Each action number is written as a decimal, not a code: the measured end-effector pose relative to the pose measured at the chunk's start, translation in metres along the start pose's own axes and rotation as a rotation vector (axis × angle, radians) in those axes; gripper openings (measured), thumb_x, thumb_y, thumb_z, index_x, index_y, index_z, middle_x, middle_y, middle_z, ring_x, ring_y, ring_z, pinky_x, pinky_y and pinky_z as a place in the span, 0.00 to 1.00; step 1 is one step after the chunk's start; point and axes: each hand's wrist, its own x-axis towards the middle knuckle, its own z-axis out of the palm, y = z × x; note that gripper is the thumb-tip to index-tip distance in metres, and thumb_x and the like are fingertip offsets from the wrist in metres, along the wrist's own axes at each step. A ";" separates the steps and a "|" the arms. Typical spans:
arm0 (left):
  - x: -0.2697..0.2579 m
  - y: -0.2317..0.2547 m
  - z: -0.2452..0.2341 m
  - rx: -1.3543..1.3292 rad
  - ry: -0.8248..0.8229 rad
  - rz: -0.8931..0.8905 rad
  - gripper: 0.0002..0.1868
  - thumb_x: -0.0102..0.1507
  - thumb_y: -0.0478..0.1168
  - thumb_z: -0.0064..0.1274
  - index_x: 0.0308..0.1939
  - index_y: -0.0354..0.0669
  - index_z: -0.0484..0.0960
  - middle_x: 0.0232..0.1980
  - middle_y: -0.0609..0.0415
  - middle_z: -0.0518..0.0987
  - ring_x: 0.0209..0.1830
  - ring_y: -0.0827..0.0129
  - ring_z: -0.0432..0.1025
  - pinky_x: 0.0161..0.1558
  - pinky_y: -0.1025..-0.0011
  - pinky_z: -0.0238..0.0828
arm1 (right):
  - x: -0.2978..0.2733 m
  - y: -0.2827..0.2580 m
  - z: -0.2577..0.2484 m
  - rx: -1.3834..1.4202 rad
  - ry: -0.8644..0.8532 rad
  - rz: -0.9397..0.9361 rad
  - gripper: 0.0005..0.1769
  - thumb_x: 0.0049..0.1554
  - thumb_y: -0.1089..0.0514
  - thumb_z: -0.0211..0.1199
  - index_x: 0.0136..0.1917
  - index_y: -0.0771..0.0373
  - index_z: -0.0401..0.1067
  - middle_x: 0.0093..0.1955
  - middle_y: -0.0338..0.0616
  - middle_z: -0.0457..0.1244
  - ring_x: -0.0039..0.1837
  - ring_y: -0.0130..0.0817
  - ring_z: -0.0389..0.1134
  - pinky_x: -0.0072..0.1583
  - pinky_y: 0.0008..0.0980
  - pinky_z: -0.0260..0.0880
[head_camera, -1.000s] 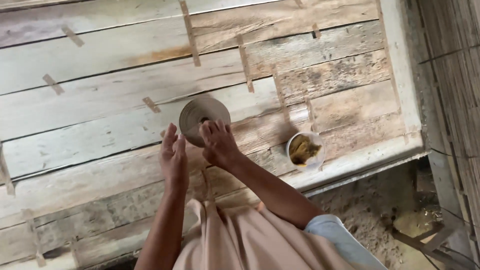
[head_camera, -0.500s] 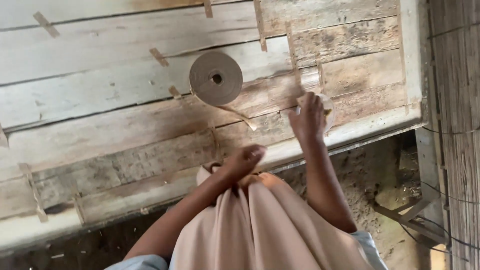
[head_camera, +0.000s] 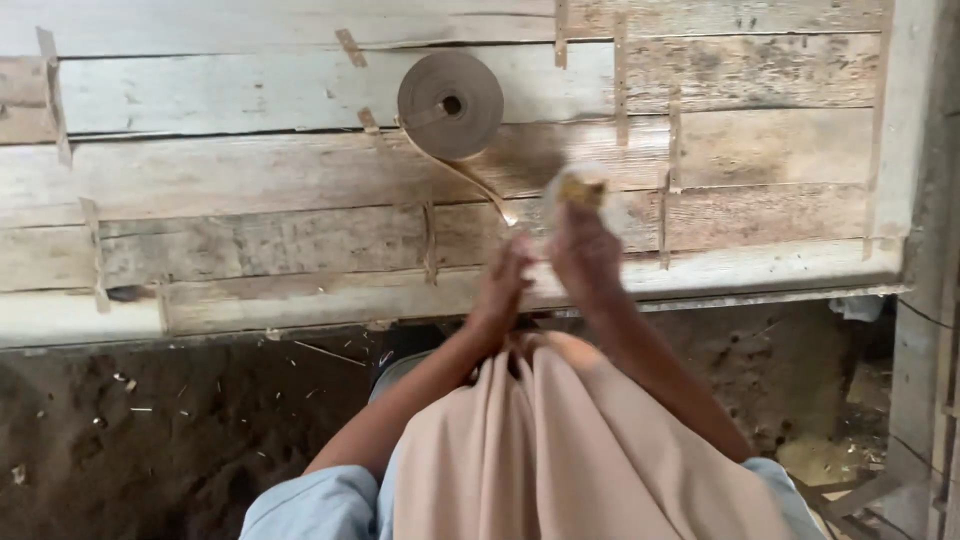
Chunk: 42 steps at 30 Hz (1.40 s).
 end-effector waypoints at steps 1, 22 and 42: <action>-0.003 0.013 -0.010 -0.005 0.001 -0.001 0.30 0.72 0.50 0.39 0.74 0.35 0.64 0.61 0.37 0.74 0.62 0.51 0.70 0.57 0.58 0.69 | 0.005 -0.004 -0.016 -0.002 0.001 -0.005 0.15 0.58 0.51 0.43 0.54 0.54 0.66 0.34 0.25 0.51 0.30 0.14 0.54 0.31 0.21 0.50; -0.037 0.080 -0.166 -0.023 0.332 0.175 0.33 0.65 0.53 0.59 0.70 0.43 0.71 0.66 0.40 0.75 0.56 0.49 0.76 0.43 0.49 0.81 | 0.044 -0.071 -0.128 1.612 -0.115 -0.146 0.09 0.56 0.59 0.65 0.52 0.53 0.74 0.53 0.41 0.64 0.58 0.45 0.68 0.59 0.41 0.70; -0.024 0.185 -0.337 0.264 0.104 0.340 0.15 0.61 0.54 0.63 0.47 0.56 0.87 0.42 0.61 0.85 0.40 0.73 0.73 0.43 0.73 0.67 | 0.140 -0.215 -0.294 1.927 -0.672 0.344 0.27 0.56 0.67 0.65 0.67 0.57 0.65 0.47 0.52 0.69 0.48 0.34 0.72 0.54 0.33 0.75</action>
